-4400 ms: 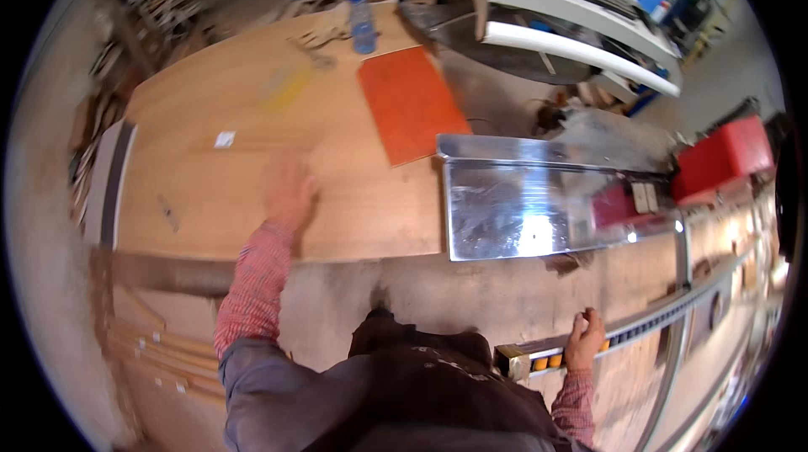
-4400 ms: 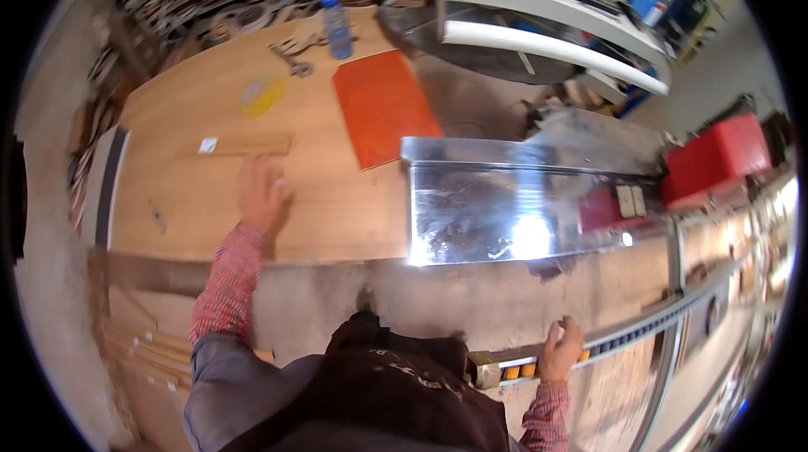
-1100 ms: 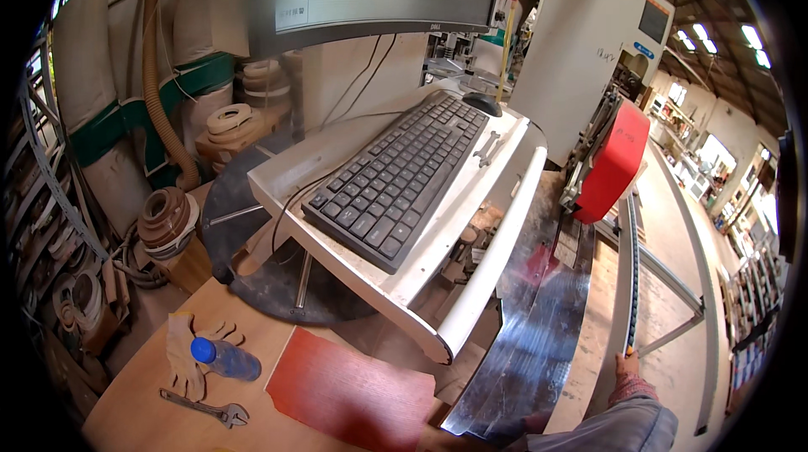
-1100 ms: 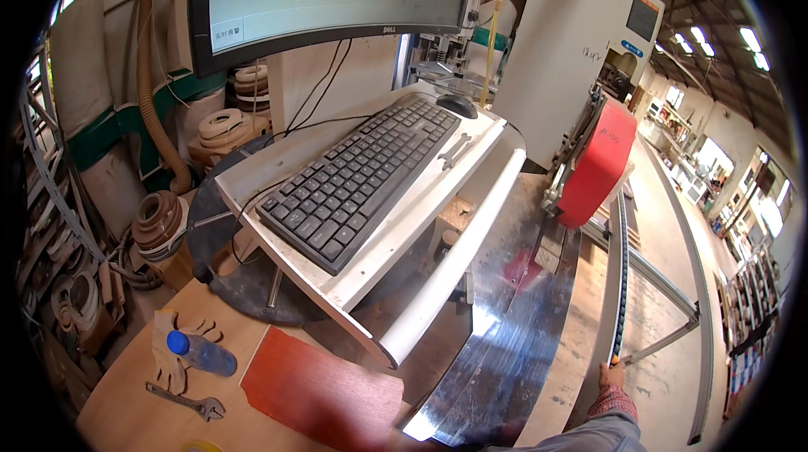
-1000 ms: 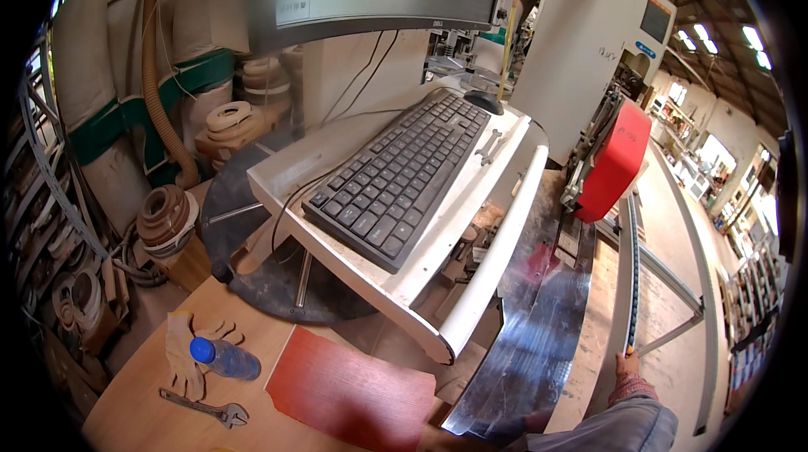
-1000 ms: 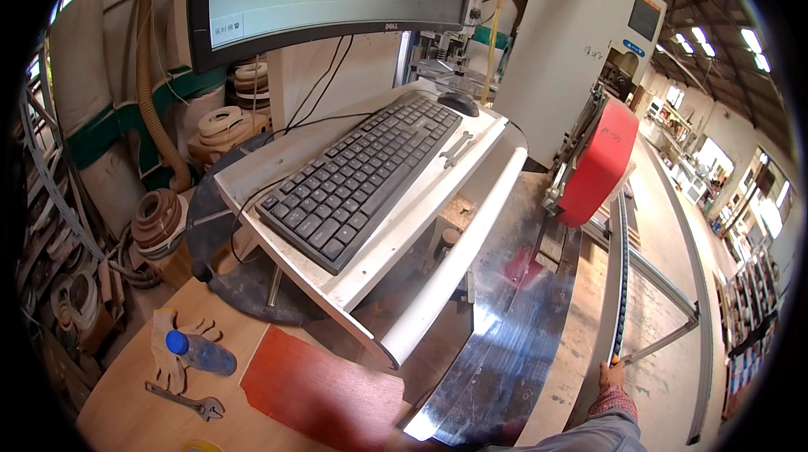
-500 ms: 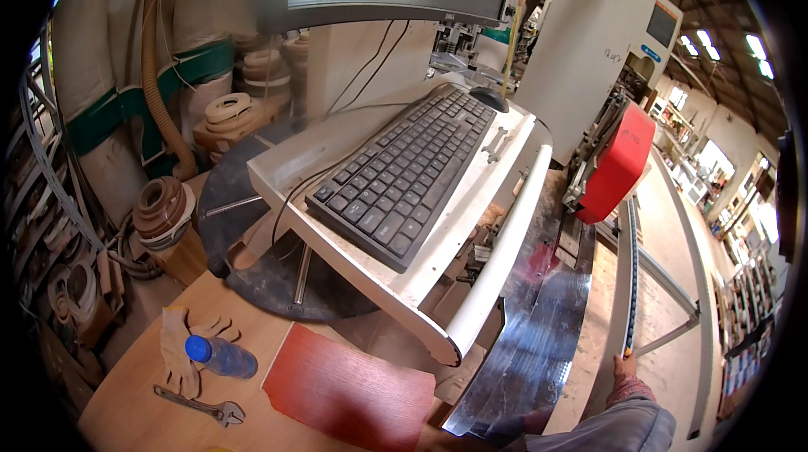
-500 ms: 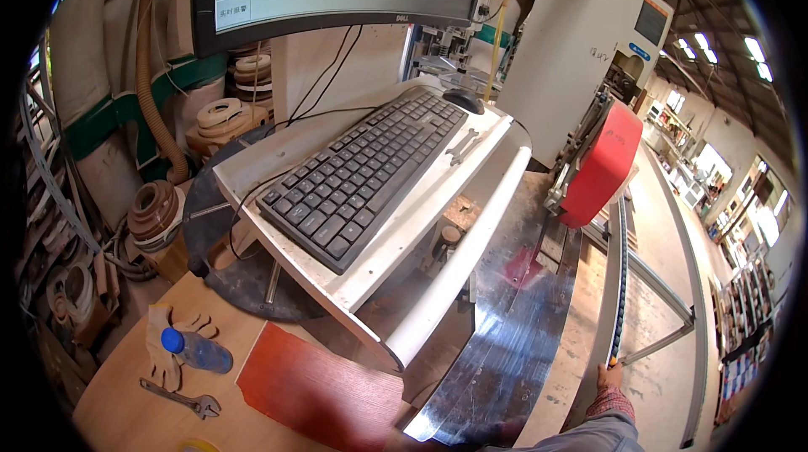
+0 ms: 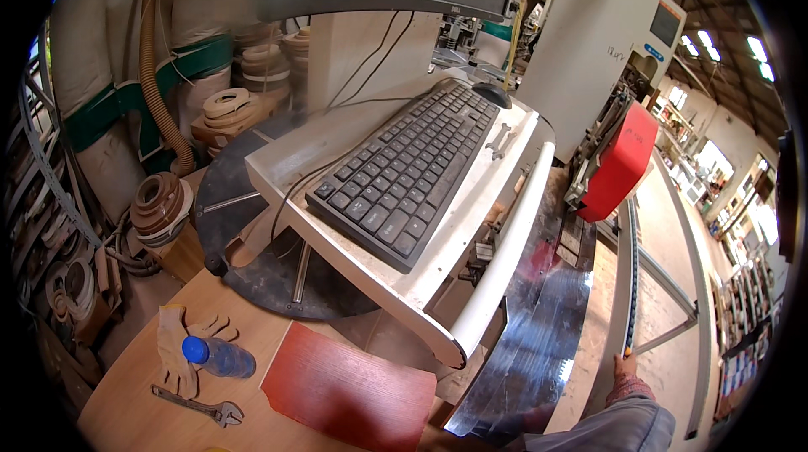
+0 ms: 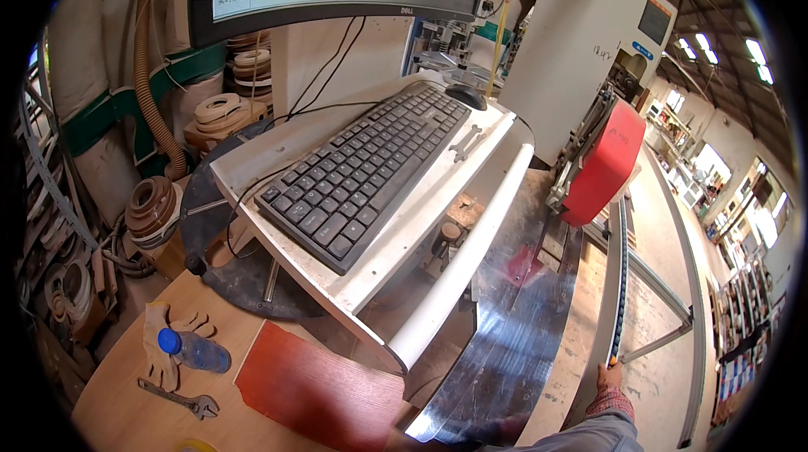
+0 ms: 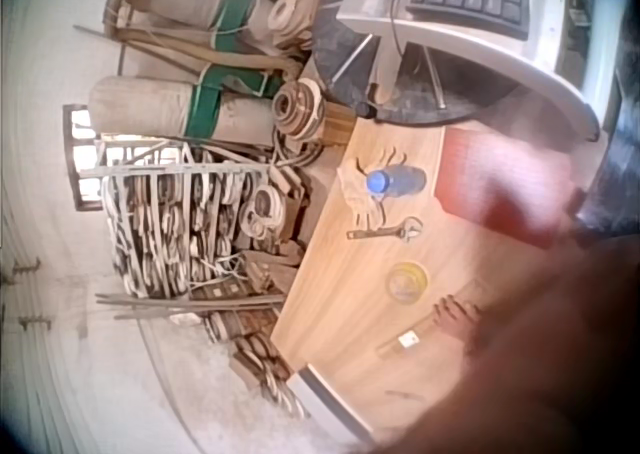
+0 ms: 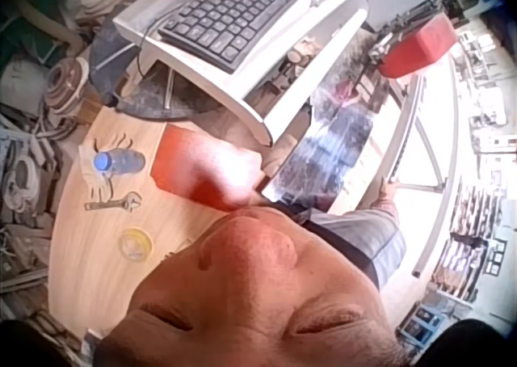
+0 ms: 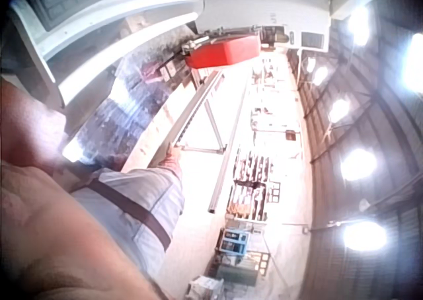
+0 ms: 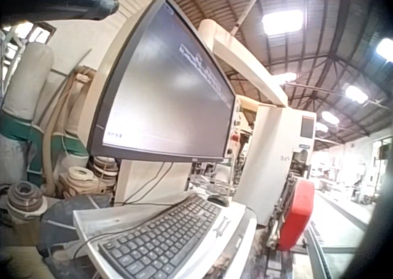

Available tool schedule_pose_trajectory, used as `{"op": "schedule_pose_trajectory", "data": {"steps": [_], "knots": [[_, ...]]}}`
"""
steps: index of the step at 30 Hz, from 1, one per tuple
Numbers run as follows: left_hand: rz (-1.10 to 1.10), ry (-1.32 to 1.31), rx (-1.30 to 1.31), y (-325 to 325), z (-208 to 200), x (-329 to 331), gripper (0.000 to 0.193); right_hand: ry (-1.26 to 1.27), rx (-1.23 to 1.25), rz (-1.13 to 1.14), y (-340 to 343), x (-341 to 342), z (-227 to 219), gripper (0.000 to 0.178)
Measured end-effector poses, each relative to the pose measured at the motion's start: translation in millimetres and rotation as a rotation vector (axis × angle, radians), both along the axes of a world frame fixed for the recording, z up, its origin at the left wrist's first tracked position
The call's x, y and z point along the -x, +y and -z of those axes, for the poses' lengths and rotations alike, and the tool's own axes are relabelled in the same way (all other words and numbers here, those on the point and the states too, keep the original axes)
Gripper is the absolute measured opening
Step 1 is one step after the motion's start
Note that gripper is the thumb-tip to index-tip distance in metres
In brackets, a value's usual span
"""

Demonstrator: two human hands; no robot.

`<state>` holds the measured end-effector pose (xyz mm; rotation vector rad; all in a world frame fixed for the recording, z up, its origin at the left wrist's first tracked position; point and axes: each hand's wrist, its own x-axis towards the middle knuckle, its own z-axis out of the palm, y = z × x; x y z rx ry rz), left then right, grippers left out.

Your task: The person feeds wooden planks through a surface planer, retrieves the processed pieces, and stacks them. They also operate a computer interface and handle rolls of material in a workshop setting.

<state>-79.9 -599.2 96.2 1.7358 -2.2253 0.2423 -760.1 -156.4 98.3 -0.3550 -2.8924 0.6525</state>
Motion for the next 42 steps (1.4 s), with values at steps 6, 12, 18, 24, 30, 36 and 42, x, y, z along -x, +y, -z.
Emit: {"op": "schedule_pose_trajectory", "data": {"steps": [6,12,18,24,30,36,42], "knots": [[-0.001,0.012,0.038,0,2,2,0.051,0.006,0.005,0.018,-1,0,-1,0.053],[-0.001,-0.008,0.010,1,0,1,0.052,-0.007,-0.027,0.030,3,2,3,0.053],[0.001,-0.001,0.019,-1,-2,2,0.051,0.005,0.015,0.010,7,4,5,0.054],[0.021,0.068,0.049,1,-3,5,0.053,0.000,0.092,-0.070,-8,-6,-11,0.054],[0.051,-0.007,-0.063,6,-21,20,0.051,-0.038,-0.102,0.072,-37,-23,-27,0.060],[0.187,-0.293,-0.028,17,-45,31,0.047,-0.055,0.069,0.039,-45,-28,-33,0.066],[0.134,-0.149,0.128,29,-32,35,0.045,-0.007,0.170,-0.015,-41,-27,-28,0.067]]}}
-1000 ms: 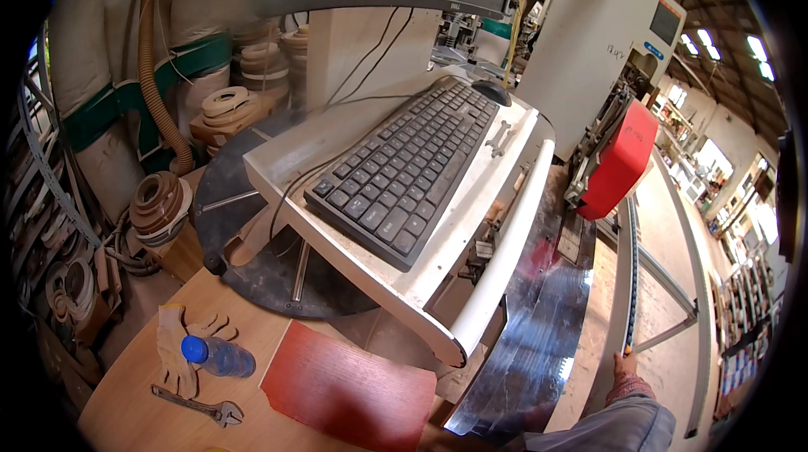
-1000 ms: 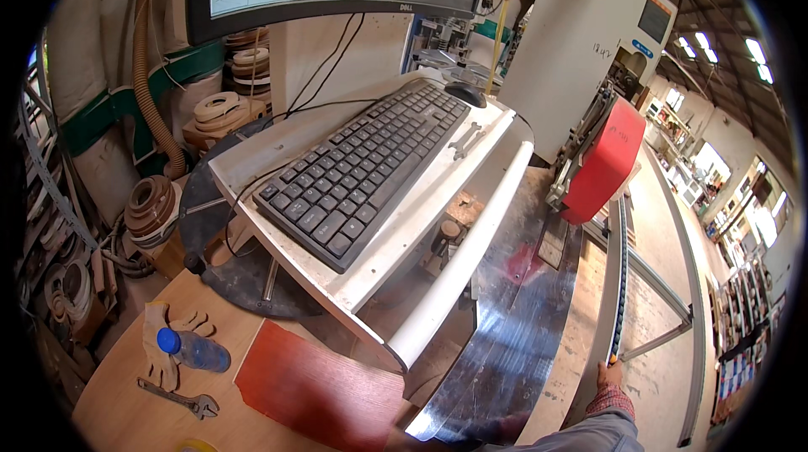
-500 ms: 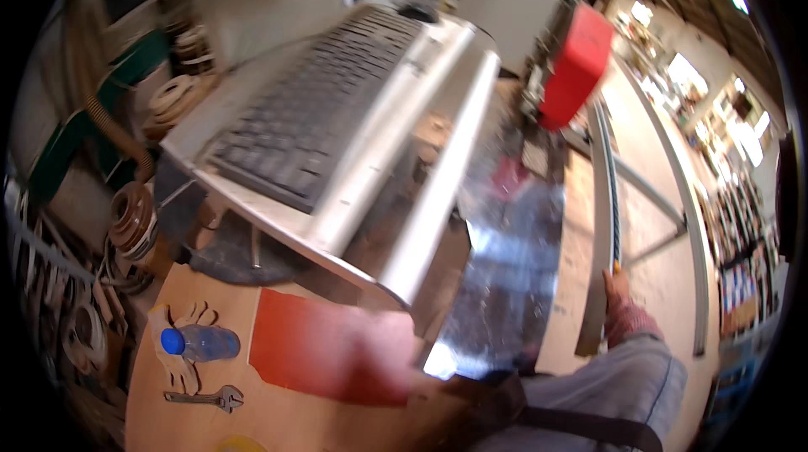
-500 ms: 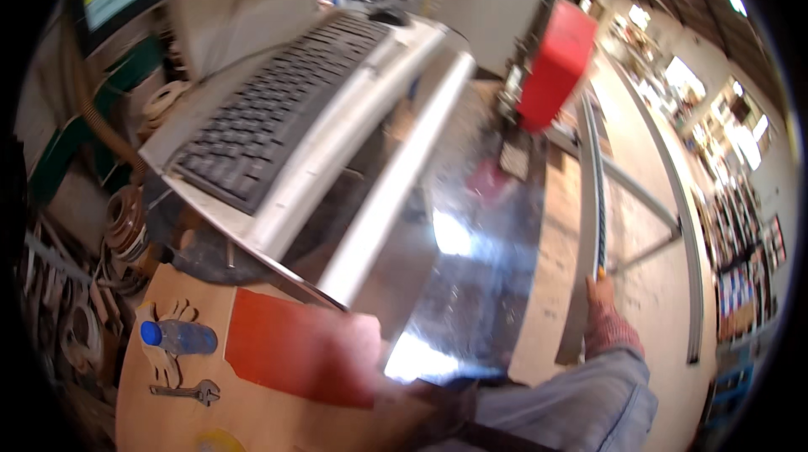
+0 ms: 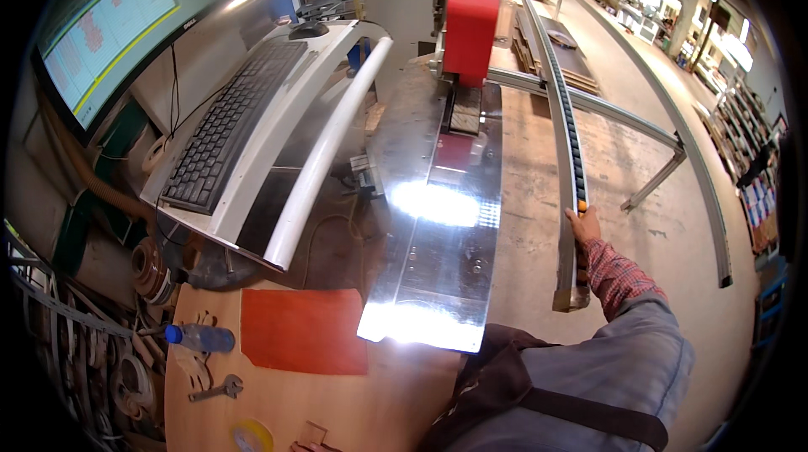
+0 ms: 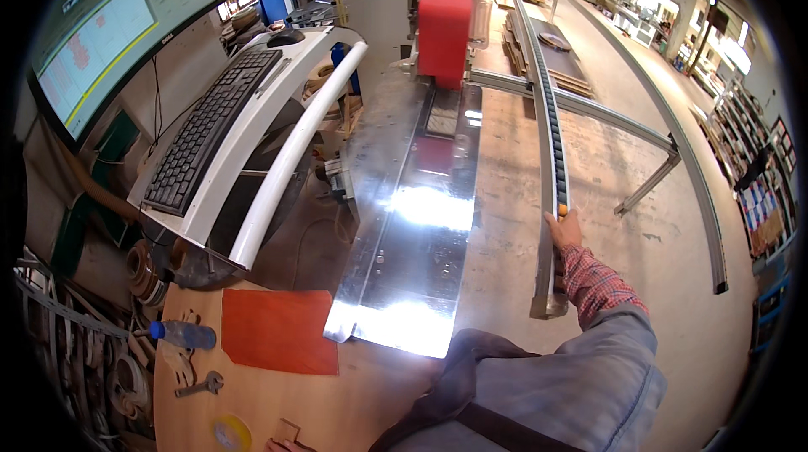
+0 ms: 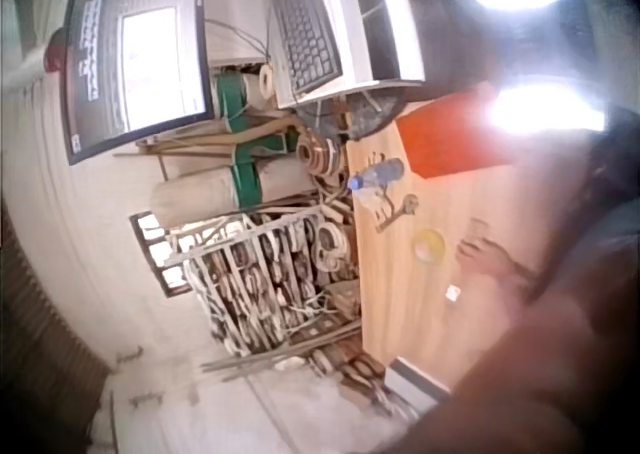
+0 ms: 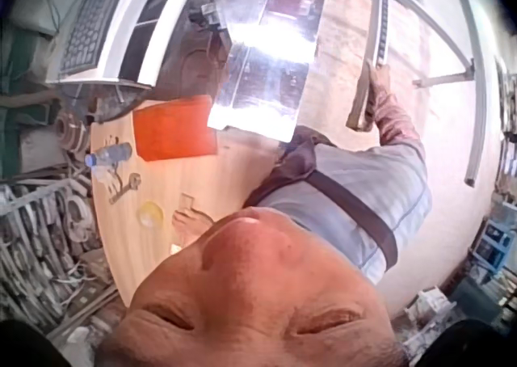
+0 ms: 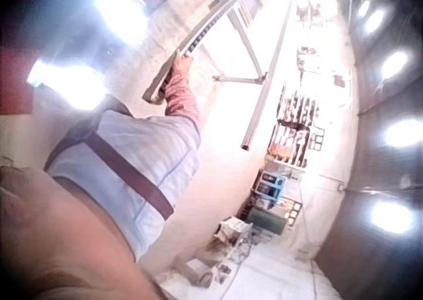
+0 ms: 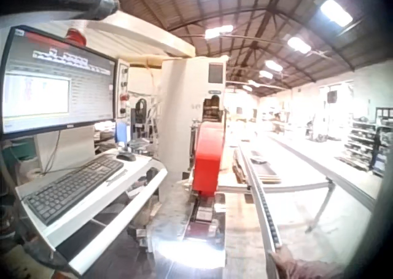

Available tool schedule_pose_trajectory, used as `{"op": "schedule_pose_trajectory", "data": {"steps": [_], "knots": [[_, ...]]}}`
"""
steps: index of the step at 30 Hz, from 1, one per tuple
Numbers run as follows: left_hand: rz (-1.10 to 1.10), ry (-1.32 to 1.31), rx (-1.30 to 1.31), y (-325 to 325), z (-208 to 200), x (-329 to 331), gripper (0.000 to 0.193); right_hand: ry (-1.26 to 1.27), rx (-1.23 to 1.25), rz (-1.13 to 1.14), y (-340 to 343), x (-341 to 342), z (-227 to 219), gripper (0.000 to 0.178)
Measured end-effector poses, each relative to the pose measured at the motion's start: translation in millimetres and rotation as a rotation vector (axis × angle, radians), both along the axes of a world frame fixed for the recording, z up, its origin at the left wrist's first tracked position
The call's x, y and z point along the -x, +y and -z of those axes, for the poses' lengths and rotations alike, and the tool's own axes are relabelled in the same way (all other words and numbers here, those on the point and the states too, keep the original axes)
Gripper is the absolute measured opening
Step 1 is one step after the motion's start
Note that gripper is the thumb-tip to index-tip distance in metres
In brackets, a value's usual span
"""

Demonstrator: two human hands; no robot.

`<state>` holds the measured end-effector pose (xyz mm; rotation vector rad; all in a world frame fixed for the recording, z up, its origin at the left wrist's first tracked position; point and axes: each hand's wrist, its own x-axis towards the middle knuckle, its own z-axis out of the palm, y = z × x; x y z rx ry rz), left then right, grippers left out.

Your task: The person feeds wooden planks through a surface planer, retrieves the processed pieces, and stacks them. They also operate a computer interface and handle rolls of material in a workshop setting.

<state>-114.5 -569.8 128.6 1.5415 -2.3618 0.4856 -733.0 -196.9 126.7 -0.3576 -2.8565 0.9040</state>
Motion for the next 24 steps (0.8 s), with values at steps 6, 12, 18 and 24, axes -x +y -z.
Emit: {"op": "schedule_pose_trajectory", "data": {"steps": [6,12,18,24], "knots": [[-0.040,0.182,-0.045,5,21,-7,0.044,0.069,0.080,-0.029,6,5,11,0.064],[-0.075,0.118,0.002,1,42,-19,0.048,0.063,0.187,-0.064,10,11,20,0.062],[-0.237,0.143,-0.071,-1,61,-24,0.055,0.135,0.185,-0.026,7,11,24,0.054],[-0.326,0.050,0.030,4,54,-16,0.054,0.137,0.436,-0.083,10,14,32,0.049]]}}
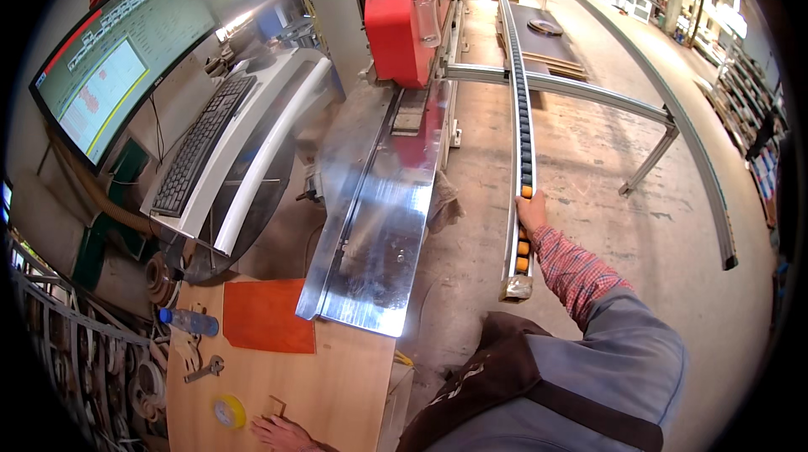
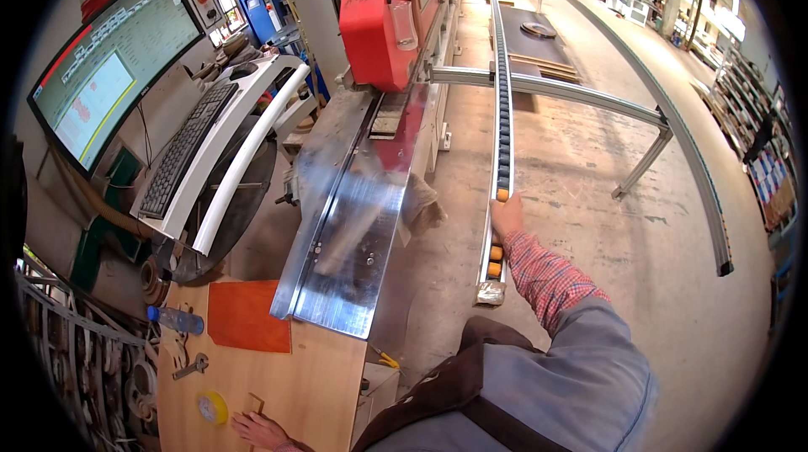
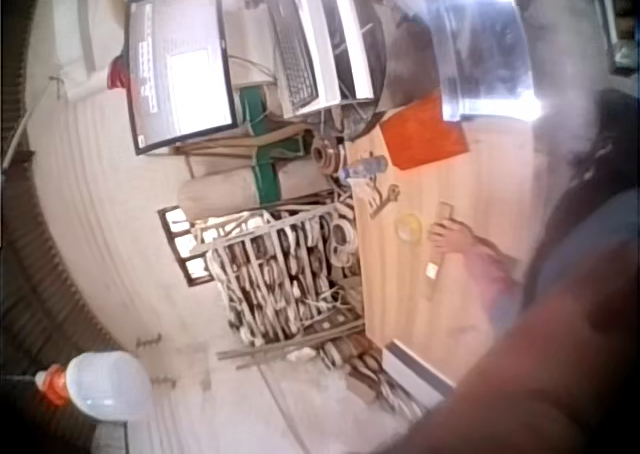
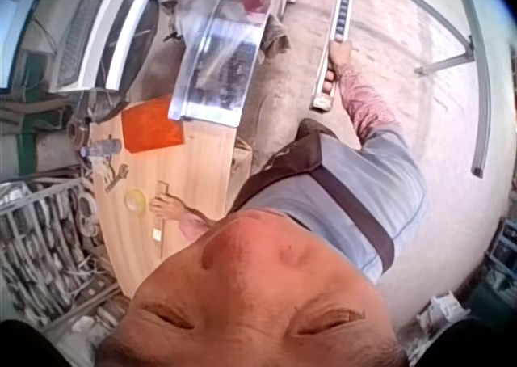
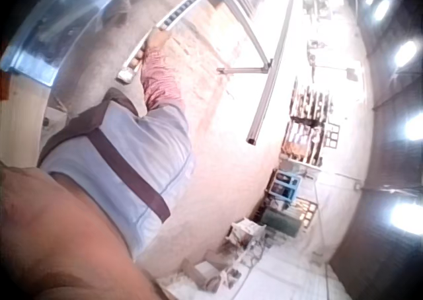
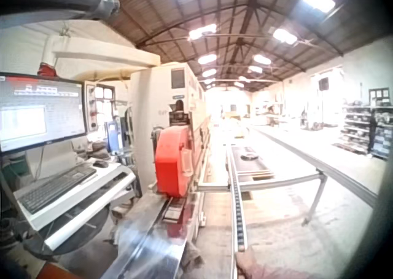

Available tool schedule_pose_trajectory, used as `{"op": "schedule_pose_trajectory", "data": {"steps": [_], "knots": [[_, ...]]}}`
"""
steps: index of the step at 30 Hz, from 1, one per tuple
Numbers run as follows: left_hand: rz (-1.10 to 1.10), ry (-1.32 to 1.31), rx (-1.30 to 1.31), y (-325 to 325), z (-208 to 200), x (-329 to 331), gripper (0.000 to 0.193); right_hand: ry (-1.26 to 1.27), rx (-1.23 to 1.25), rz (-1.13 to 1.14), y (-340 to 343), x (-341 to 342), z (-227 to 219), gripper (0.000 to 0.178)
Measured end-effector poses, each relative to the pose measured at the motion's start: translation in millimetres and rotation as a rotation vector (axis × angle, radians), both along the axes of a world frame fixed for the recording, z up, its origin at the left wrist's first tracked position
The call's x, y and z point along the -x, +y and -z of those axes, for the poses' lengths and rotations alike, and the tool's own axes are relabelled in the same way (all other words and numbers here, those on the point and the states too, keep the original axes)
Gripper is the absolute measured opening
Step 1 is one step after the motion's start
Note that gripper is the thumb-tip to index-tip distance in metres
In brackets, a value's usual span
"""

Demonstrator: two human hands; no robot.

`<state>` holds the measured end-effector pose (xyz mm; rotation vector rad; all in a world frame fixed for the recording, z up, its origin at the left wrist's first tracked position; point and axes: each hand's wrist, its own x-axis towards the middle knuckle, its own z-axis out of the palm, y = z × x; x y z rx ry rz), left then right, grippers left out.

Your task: The person feeds wooden planks through a surface planer, retrieves the processed pieces, and stacks them. They also operate a computer interface and handle rolls of material in a workshop setting.

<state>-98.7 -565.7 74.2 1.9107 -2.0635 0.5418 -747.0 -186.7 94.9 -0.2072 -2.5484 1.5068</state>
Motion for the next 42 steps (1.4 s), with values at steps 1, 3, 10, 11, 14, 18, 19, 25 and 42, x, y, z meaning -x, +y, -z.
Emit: {"op": "schedule_pose_trajectory", "data": {"steps": [1,3,10,11,14,18,19,25,42], "knots": [[-0.026,0.006,-0.003,2,-3,4,0.054,-0.003,0.058,0.002,1,2,3,0.051],[-0.020,0.122,-0.062,10,-6,17,0.055,0.004,0.080,0.017,2,5,10,0.043],[0.275,0.216,0.056,87,9,109,0.053,0.067,0.389,-0.229,16,1,18,0.037],[0.282,0.210,-0.003,103,10,120,0.054,0.111,0.321,-0.278,20,0,13,0.039],[0.274,0.226,-0.154,151,14,142,0.055,0.266,0.044,-0.379,33,5,-10,0.052],[0.138,0.128,-0.158,208,27,171,0.054,0.704,-0.306,-0.477,47,32,-47,0.070],[0.057,0.041,-0.185,214,28,178,0.054,0.716,-0.310,-0.539,47,42,-54,0.074],[-0.099,0.020,-0.335,201,22,192,0.057,0.730,-0.234,-1.018,23,91,-75,0.042],[0.957,0.588,-0.169,246,-245,372,0.045,0.571,-0.391,-1.138,8,98,-54,0.024]]}}
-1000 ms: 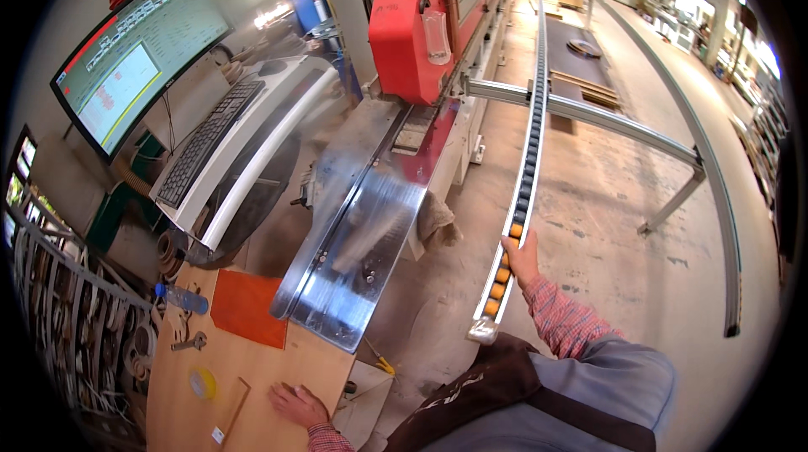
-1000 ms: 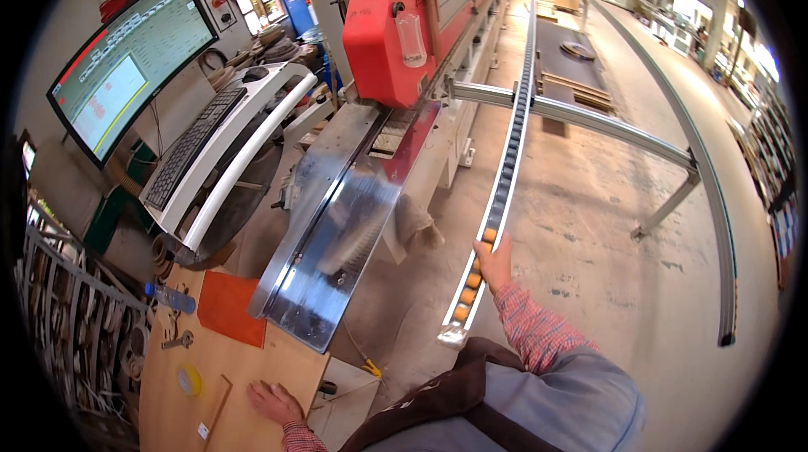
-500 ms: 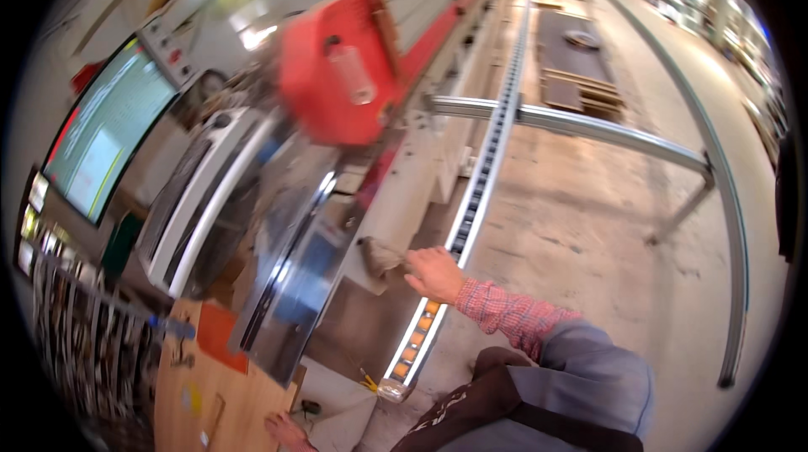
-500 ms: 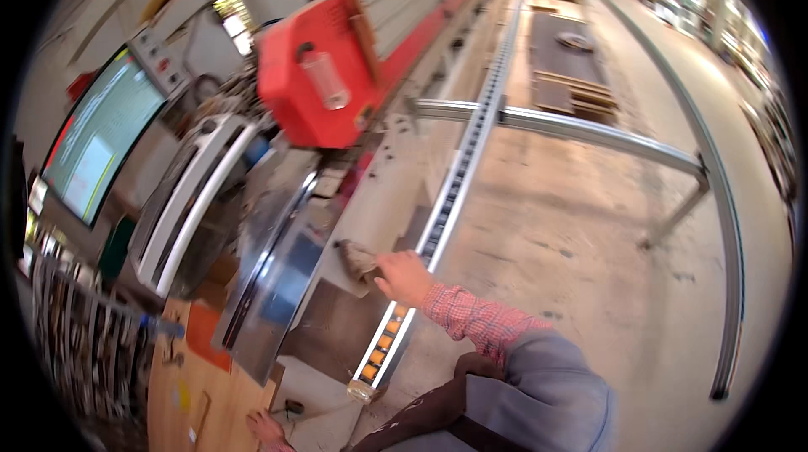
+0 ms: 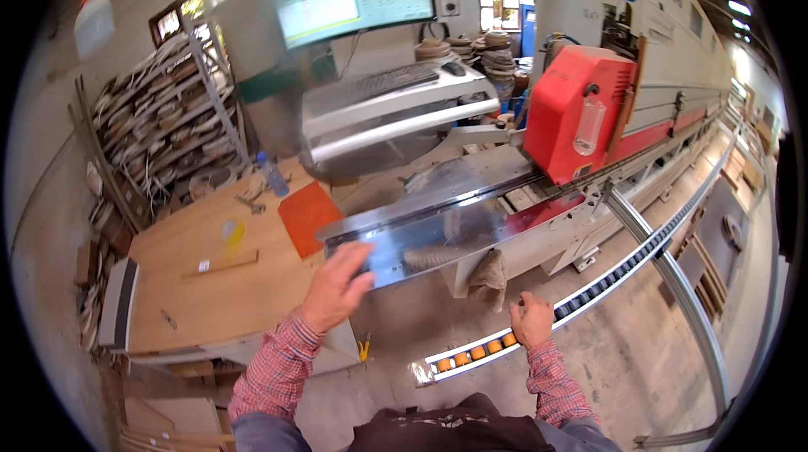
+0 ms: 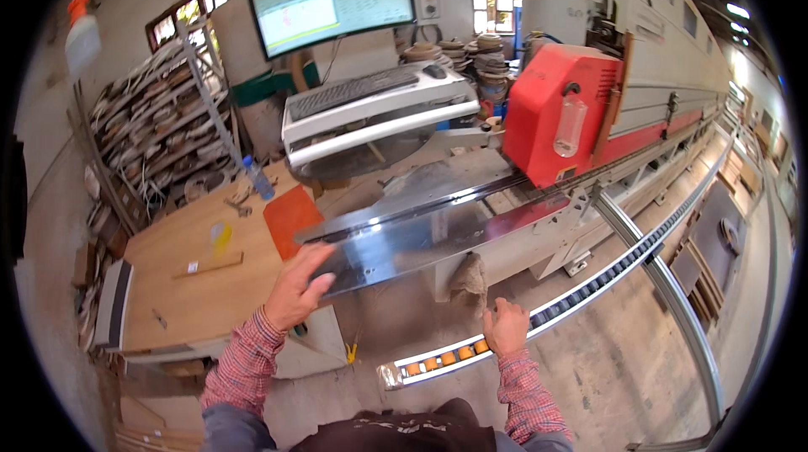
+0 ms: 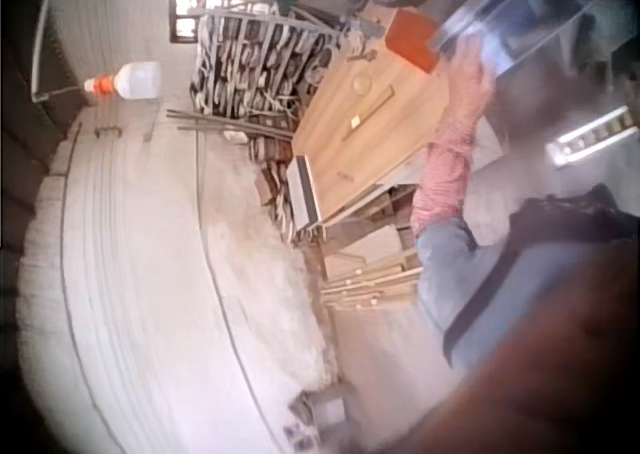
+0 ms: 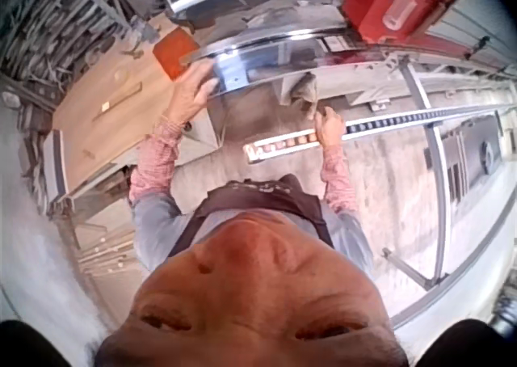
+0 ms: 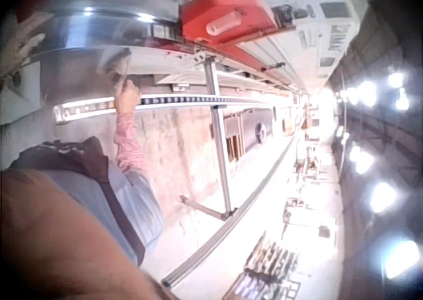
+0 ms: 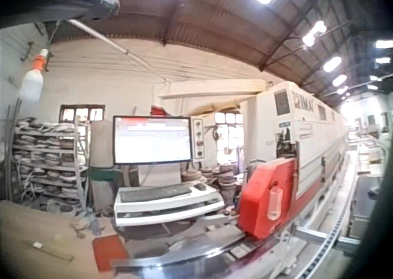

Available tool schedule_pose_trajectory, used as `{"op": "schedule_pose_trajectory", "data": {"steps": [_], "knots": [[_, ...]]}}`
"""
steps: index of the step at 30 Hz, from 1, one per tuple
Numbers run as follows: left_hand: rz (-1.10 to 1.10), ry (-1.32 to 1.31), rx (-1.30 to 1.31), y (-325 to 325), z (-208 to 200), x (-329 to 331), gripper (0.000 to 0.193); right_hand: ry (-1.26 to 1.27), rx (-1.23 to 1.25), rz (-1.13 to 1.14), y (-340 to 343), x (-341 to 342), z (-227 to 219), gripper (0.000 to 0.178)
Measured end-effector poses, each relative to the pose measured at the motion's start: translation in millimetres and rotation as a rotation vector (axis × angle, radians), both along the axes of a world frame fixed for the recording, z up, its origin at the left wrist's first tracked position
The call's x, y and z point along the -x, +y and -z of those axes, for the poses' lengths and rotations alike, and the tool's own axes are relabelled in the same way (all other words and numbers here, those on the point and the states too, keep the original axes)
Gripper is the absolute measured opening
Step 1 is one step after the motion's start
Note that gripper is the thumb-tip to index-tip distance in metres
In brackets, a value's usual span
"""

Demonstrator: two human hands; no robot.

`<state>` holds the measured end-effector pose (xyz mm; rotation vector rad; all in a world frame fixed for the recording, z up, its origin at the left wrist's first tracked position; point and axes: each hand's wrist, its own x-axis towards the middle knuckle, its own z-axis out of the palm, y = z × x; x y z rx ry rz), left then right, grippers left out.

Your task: The person feeds wooden planks through a surface planer, retrieves the processed pieces, and stacks them. They also operate a computer interface and handle rolls of material in a workshop setting.

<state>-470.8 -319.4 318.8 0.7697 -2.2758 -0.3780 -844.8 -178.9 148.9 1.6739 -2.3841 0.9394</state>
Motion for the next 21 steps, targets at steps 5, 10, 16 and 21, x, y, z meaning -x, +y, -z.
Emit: {"op": "schedule_pose_trajectory", "data": {"steps": [5,10,16,21], "knots": [[0.780,0.315,0.244,107,-116,69,0.031,0.039,-0.056,-0.002,-3,13,17,0.025],[0.814,0.450,0.100,155,-129,44,0.035,-0.002,-0.072,-0.018,-6,22,23,0.029],[0.620,0.424,0.044,173,-94,0,0.031,0.037,-0.086,-0.055,-1,14,13,0.026],[-0.206,0.236,-0.075,187,23,-26,0.039,0.142,-0.281,-0.087,-5,17,14,0.027]]}}
